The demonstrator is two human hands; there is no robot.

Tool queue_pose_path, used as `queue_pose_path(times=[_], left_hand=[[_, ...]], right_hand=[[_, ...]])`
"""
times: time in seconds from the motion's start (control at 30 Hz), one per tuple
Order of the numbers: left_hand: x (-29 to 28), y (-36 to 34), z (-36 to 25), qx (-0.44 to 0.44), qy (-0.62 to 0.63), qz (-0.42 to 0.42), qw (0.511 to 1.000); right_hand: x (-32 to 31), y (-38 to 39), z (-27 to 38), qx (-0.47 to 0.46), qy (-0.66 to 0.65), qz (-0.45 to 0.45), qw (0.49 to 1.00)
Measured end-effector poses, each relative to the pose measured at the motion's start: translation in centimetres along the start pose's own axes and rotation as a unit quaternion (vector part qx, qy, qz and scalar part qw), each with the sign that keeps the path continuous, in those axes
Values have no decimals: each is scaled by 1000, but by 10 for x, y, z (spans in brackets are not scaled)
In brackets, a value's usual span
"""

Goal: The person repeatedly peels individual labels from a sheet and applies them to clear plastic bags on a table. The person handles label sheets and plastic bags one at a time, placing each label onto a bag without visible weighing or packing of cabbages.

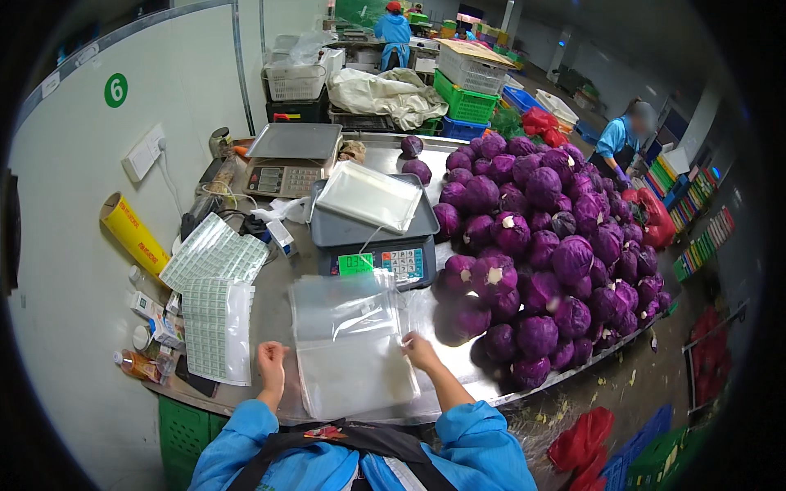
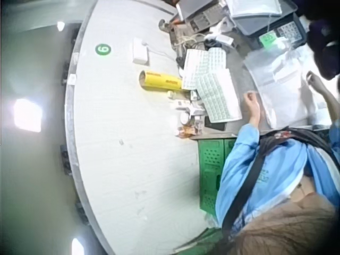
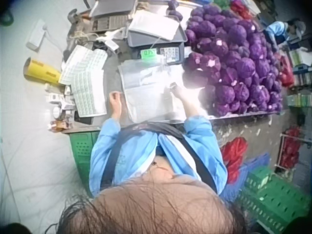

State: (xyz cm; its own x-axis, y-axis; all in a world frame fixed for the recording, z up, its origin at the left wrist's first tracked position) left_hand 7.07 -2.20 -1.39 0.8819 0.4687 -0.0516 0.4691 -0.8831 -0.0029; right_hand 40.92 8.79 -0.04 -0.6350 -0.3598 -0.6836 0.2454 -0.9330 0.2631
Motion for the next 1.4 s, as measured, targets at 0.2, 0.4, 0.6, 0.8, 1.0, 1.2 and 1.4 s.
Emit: queue_pose_path(times=[0.2, 0.4, 0.6, 0.8, 1.0, 1.2, 1.4], left_hand=[[39, 56, -39, 186, -348, 353, 848], [28, 33, 1, -48, -221, 284, 932], [-48, -22, -74, 88, -369, -191, 905], [-88, -19, -58, 135, -643, -141, 741], [-134, -26, -116, 255, -574, -125, 768], [-93, 7, -277, 376, -512, 5, 772], [-25, 23, -305, 428, -423, 202, 772]], right_hand=[[33, 19, 48, 37, 266, 127, 955], [-8, 6, -16, 65, 11, -36, 997], [-23, 35, -6, 90, -298, -147, 939], [7, 49, 54, 56, -334, -26, 940], [1, 53, 85, 29, -291, 15, 956], [-46, 83, 223, -281, -66, -88, 953], [-55, 92, 327, -544, 167, -89, 817]])
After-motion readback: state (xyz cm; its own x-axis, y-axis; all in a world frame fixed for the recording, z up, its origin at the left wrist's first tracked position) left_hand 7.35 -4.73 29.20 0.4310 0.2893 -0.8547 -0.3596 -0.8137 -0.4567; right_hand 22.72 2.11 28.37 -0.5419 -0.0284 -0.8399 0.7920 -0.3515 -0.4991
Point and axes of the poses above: each hand's wrist, its own y-axis away from the middle knuckle, its own x-axis out of the palm, z = x × y, the point moved 5 cm from there along -y, towards the middle knuckle, and after that the axes turned 1 degree about y, right-handed, at the moved point
